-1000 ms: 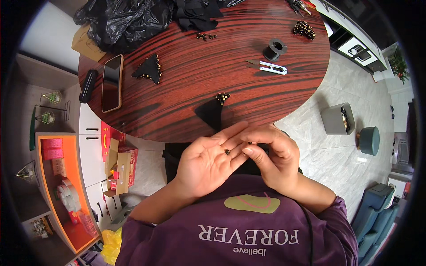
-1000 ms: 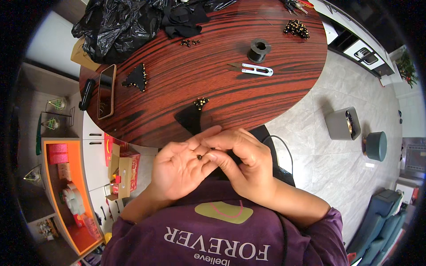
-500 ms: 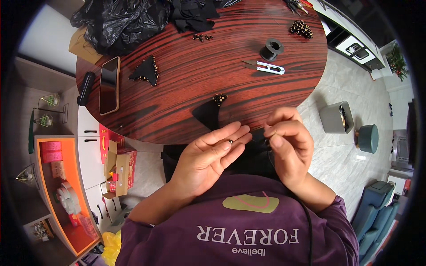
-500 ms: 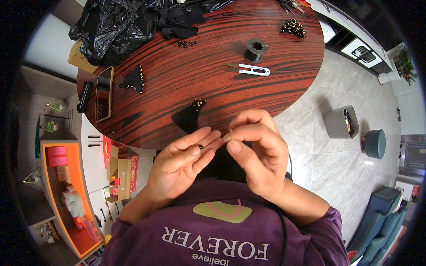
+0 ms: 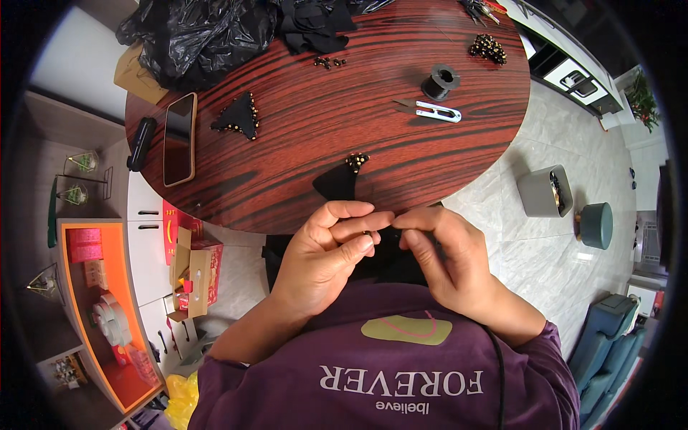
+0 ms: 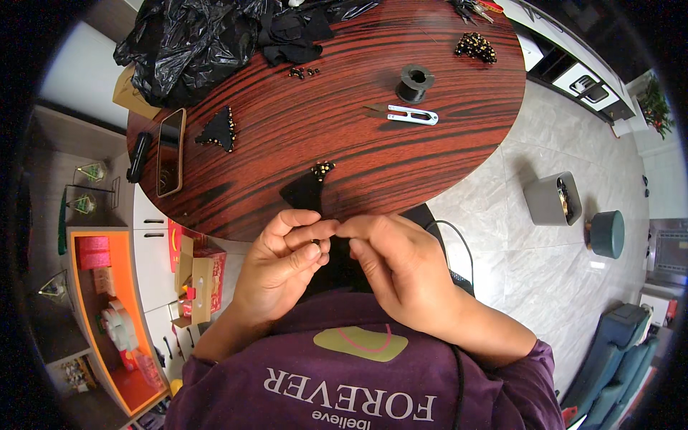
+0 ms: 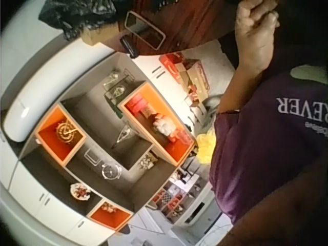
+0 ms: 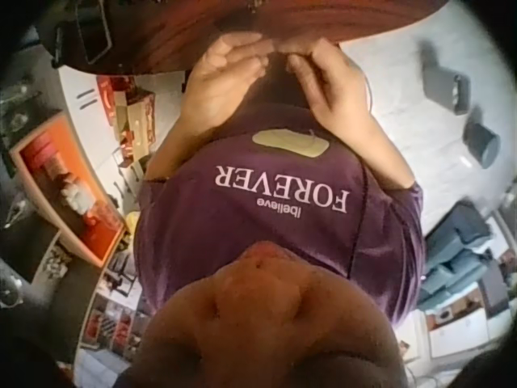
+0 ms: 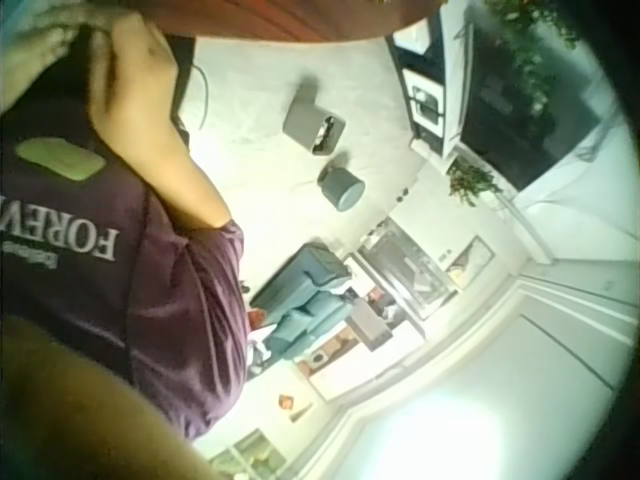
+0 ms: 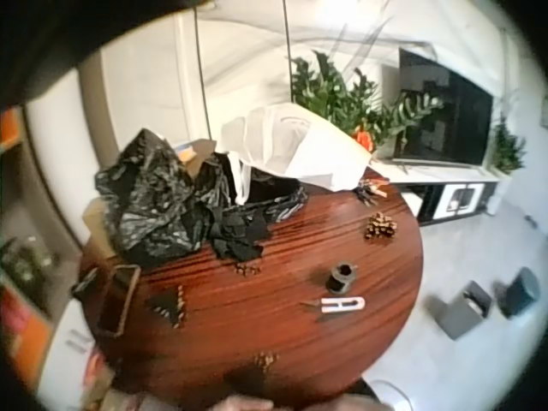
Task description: Manually assembling small components by inserting metal studs into triangular fabric pieces.
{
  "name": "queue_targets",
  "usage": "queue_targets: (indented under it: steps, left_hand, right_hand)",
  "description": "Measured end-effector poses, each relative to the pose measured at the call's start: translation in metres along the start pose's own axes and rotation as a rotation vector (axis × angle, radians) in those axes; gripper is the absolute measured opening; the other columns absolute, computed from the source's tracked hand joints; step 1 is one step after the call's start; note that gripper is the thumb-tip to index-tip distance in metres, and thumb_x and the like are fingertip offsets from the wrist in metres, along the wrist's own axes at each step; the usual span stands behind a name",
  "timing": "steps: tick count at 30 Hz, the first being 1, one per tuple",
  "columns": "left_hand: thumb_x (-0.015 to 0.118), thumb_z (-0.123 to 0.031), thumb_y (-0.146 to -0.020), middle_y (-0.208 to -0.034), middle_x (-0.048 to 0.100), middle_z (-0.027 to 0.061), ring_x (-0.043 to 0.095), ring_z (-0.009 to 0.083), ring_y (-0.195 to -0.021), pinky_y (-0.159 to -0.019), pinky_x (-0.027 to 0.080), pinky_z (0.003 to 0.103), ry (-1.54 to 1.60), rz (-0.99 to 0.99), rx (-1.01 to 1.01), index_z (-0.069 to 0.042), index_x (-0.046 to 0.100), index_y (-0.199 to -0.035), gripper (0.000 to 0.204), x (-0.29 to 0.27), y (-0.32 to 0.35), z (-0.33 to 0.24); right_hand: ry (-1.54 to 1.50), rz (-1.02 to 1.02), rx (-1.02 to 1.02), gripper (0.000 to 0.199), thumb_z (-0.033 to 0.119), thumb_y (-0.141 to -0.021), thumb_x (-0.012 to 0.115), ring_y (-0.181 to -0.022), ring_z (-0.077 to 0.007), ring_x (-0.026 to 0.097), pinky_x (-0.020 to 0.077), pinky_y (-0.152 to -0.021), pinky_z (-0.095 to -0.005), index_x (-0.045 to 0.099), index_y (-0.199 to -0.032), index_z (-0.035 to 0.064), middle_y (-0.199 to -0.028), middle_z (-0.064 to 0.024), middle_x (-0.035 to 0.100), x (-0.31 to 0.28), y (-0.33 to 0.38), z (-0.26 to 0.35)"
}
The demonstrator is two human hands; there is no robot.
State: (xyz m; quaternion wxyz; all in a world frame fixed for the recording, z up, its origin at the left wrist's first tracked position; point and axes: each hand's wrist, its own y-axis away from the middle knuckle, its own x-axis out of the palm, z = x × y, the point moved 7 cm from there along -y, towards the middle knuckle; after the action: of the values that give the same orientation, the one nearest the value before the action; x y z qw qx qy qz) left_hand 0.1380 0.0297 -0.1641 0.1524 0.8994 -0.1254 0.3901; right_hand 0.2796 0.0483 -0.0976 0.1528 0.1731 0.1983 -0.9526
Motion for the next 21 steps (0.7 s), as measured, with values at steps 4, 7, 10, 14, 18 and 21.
queue_targets:
  steps: [4, 7, 10, 14, 18, 21]
  left_hand:
    - [0.059, 0.007, -0.086, -0.116, 0.057, 0.0165, 0.059, 0.0192, -0.099, -0.088, 0.049, 0.029, -0.007, -0.015, 0.016, -0.004, 0.050, -0.121, 0.037, -0.001, 0.002, -0.001]
    - [0.061, 0.009, -0.085, -0.110, 0.058, 0.0146, 0.060, 0.0196, -0.097, -0.085, 0.050, 0.028, 0.005, -0.023, 0.023, -0.004, 0.051, -0.119, 0.038, -0.002, 0.003, -0.002]
    - [0.062, 0.010, -0.083, -0.104, 0.058, 0.0126, 0.060, 0.0202, -0.096, -0.083, 0.050, 0.027, 0.043, -0.028, 0.016, -0.004, 0.051, -0.117, 0.038, 0.000, 0.004, -0.004]
    - [0.062, 0.010, -0.083, -0.103, 0.058, 0.0122, 0.060, 0.0203, -0.095, -0.082, 0.051, 0.027, 0.068, -0.024, 0.026, -0.004, 0.051, -0.117, 0.038, -0.002, 0.004, -0.003]
    - [0.062, 0.010, -0.083, -0.104, 0.058, 0.0125, 0.060, 0.0201, -0.094, -0.083, 0.050, 0.027, 0.081, -0.019, 0.037, -0.004, 0.051, -0.117, 0.038, -0.003, 0.004, -0.003]
    - [0.062, 0.010, -0.083, -0.104, 0.059, 0.0127, 0.060, 0.0198, -0.094, -0.083, 0.050, 0.027, 0.082, -0.022, 0.035, -0.004, 0.052, -0.117, 0.038, -0.002, 0.003, -0.004]
  right_hand:
    - [0.077, 0.023, -0.050, 0.021, -0.004, -0.076, 0.064, -0.057, -0.0169, 0.053, 0.0428, -0.055, -0.0258, 0.067, -0.097, 0.0012, -0.071, -0.0055, 0.062, 0.002, 0.002, 0.005]
    - [0.114, 0.030, -0.062, 0.023, -0.004, -0.075, 0.064, -0.054, -0.0168, 0.052, 0.0412, -0.050, -0.0253, 0.068, -0.097, 0.0007, -0.067, -0.0054, 0.061, 0.000, 0.003, 0.008]
    - [0.170, 0.070, -0.072, 0.023, -0.004, -0.074, 0.064, -0.050, -0.0157, 0.049, 0.0388, -0.047, -0.0257, 0.069, -0.097, 0.0009, -0.065, -0.0051, 0.059, -0.001, 0.003, 0.011]
    - [0.187, 0.077, -0.090, 0.024, -0.004, -0.074, 0.065, -0.049, -0.0154, 0.048, 0.0375, -0.046, -0.0260, 0.069, -0.097, 0.0009, -0.064, -0.0049, 0.058, -0.002, 0.004, 0.013]
    - [0.180, 0.069, -0.103, 0.024, -0.004, -0.074, 0.065, -0.048, -0.0154, 0.047, 0.0371, -0.046, -0.0262, 0.069, -0.096, 0.0009, -0.063, -0.0048, 0.057, -0.002, 0.004, 0.014]
    - [0.168, 0.064, -0.095, 0.024, -0.004, -0.073, 0.065, -0.048, -0.0151, 0.047, 0.0371, -0.046, -0.0258, 0.069, -0.096, 0.0009, -0.063, -0.0046, 0.057, -0.002, 0.005, 0.013]
